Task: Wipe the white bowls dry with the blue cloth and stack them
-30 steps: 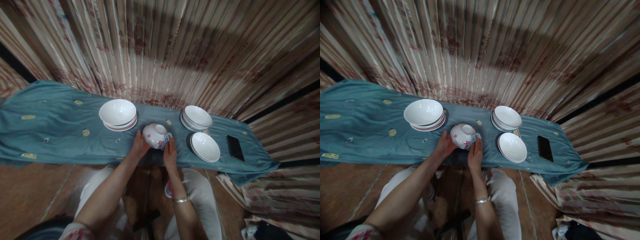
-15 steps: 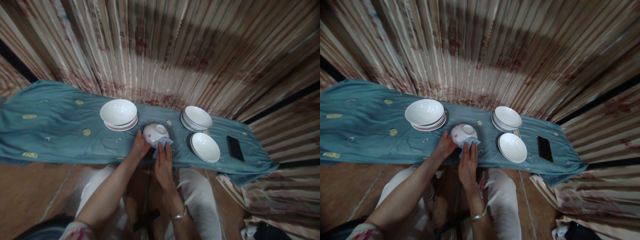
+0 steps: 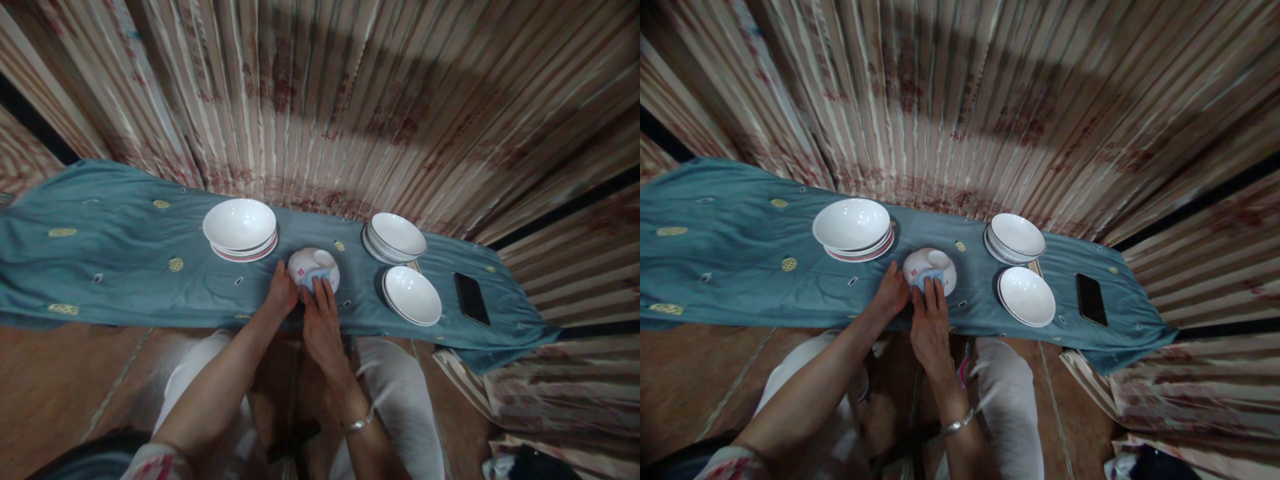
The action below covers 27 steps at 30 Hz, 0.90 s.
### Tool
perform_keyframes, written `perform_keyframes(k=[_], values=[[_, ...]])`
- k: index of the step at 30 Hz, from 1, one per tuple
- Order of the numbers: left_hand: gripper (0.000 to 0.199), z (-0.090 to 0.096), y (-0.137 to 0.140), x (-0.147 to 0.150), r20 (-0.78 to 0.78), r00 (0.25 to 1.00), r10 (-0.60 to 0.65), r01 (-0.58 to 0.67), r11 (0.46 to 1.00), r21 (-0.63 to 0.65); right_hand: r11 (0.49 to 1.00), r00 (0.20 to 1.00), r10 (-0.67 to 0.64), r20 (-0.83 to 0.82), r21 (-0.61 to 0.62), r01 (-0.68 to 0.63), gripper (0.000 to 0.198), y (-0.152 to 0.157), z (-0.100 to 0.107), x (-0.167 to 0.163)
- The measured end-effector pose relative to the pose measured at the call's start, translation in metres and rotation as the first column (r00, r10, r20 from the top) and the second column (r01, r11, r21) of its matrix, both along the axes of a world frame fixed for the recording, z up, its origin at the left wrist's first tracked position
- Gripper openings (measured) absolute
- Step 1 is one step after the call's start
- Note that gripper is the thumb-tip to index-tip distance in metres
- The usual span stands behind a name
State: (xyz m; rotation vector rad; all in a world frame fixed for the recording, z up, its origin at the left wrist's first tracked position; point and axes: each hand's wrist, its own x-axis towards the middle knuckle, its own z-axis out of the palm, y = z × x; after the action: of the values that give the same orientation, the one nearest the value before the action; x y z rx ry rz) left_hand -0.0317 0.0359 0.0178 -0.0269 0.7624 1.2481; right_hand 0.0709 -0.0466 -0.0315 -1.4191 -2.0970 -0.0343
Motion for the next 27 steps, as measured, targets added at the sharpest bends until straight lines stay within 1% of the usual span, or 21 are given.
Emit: perform_keyframes(k=[5, 11, 16, 21, 27], values=[[0.060, 0.002, -0.001, 0.000, -0.011, 1.000, 0.004, -0.004, 0.999, -0.033, 0.997, 0.996, 0.071, 0.046, -0.027, -0.070, 0.047, 0.014, 0.010, 0.001], [0.059, 0.000, 0.000, 0.000, 0.023, 1.000, 0.010, -0.009, 0.999, -0.042, 0.980, 0.982, 0.155, 0.103, -0.144, -0.140, 0.041, 0.034, 0.032, -0.003], [0.056, -0.006, 0.003, -0.002, 0.048, 0.999, 0.019, -0.016, 0.998, -0.063, 0.968, 0.967, 0.213, 0.139, -0.161, -0.190, 0.031, 0.049, 0.044, -0.009], [0.051, -0.010, 0.004, -0.004, 0.093, 0.995, 0.021, -0.015, 0.998, -0.065, 0.960, 0.953, 0.233, 0.194, -0.203, -0.193, 0.028, 0.064, 0.056, -0.015], [0.049, 0.001, 0.002, 0.000, 0.119, 0.992, 0.034, -0.025, 0.997, -0.072, 0.950, 0.935, 0.238, 0.262, -0.265, -0.168, 0.031, 0.081, 0.069, -0.021]])
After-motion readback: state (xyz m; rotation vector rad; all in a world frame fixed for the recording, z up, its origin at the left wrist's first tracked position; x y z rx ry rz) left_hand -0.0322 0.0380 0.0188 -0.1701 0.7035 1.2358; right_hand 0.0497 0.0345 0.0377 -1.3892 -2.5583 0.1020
